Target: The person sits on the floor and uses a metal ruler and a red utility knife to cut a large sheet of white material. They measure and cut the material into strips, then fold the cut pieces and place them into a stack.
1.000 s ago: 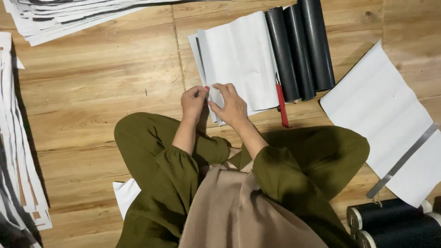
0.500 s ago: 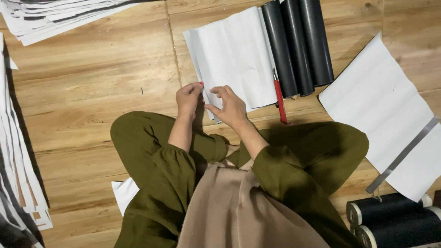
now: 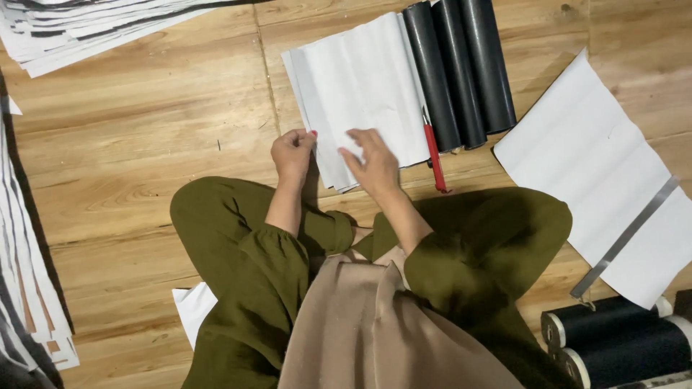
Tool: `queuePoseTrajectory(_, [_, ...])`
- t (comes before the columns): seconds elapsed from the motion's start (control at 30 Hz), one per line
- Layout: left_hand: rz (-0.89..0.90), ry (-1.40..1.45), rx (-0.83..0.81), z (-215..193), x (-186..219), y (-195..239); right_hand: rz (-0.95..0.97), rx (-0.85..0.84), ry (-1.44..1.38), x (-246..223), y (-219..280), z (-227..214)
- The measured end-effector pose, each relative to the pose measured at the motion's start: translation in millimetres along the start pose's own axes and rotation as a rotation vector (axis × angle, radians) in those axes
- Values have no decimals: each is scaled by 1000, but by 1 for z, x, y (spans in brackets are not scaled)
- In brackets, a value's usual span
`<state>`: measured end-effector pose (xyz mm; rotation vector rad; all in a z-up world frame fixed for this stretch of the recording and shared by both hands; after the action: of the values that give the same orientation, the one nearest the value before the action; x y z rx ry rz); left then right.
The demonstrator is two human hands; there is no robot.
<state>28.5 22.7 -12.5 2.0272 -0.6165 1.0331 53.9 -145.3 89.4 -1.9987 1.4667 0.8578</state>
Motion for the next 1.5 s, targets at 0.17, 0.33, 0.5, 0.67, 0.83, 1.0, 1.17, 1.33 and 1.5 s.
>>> queuePoseTrajectory(0.17, [31,-12,42,-3,1,-1,197,266,503,65,1,-64])
queuePoseTrajectory(0.33, [63,-42,80,-6,2,-2,366,87,580,90,10,-58])
queuePoseTrajectory(0.5, [118,-180,136,-22,12,-9,240,121,676,104,14,-56])
queuePoseTrajectory(0.67, [174,-330,142,-43,21,-25,32,274,925,75,-15,-61])
queuePoseTrajectory(0.83, [162,-425,147,-57,27,-39,181,143,760,60,-58,-58])
queuePoseTrajectory(1.0, [165,-411,125,-58,15,-46,250,212,789,58,-80,-57])
queuePoseTrajectory(1.17, [128,-408,128,-57,6,-51,198,321,940,58,-82,-74])
queuePoseTrajectory(1.33, [114,-408,138,-60,18,-44,170,407,905,73,-90,-93])
queuePoseTrajectory(1.5, [146,-441,140,-64,16,-48,135,410,880,83,-92,-103])
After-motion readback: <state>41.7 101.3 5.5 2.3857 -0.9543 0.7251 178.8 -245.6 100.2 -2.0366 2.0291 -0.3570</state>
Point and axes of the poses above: each hand's wrist, its own y-axis away from the middle knuckle, its own z-axis out of the palm, x = y × z, the point moved 4 cm from there along -y, towards the middle knuckle, and after that the axes turned 2 degrees about z, right-handed, at the moved point
